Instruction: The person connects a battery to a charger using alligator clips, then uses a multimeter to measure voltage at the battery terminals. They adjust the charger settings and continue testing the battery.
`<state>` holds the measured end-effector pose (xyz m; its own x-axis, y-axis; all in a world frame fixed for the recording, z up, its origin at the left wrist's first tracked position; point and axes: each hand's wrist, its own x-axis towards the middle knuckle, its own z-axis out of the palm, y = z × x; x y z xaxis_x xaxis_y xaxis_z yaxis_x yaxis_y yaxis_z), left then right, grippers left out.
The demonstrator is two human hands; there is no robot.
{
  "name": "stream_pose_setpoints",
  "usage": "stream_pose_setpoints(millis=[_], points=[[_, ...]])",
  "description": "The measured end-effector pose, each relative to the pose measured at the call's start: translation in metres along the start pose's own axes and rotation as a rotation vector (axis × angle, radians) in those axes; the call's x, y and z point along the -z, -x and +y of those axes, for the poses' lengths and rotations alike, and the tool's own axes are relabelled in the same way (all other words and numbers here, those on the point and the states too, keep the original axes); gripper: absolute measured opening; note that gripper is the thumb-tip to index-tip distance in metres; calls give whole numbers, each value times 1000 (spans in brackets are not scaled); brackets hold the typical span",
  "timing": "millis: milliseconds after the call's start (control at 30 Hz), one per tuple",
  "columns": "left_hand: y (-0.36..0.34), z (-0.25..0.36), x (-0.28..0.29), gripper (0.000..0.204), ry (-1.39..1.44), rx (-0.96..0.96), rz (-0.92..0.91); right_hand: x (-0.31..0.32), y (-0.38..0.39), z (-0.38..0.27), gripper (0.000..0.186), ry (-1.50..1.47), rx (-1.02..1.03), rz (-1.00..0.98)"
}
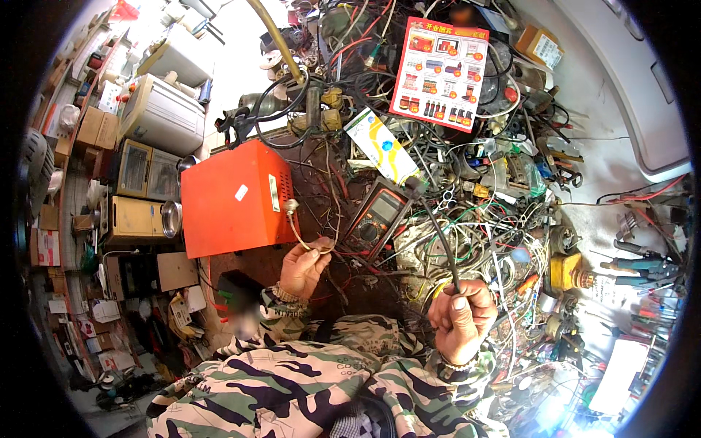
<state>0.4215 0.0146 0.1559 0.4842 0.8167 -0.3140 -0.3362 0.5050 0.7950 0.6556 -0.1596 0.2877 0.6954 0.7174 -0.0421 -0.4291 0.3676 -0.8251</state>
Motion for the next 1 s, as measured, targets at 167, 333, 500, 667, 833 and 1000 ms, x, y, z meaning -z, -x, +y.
stream_pose_setpoints(millis=[167,333,500,667,833,1000], points=[[-18,32,-38,14,-805,-358,-174,-2,1,-2,23,27,0,-71],[-73,32,-93,15,-1351,-420,-382,-33,15,-10,26,-109,-64,-176],[-94,-13,-110,34,-1511,-40,-404,-55,16,-20,27,-182,50,-193],[-61,18,-70,46,-1431,-579,42,-46,12,-33,28,-245,111,-248],[-84,-1,-13,65,-859,122,183,-59,-5,-39,28,-206,188,-213],[-130,-27,26,74,-602,-10,340,-69,-33,-28,21,-47,101,-110]])
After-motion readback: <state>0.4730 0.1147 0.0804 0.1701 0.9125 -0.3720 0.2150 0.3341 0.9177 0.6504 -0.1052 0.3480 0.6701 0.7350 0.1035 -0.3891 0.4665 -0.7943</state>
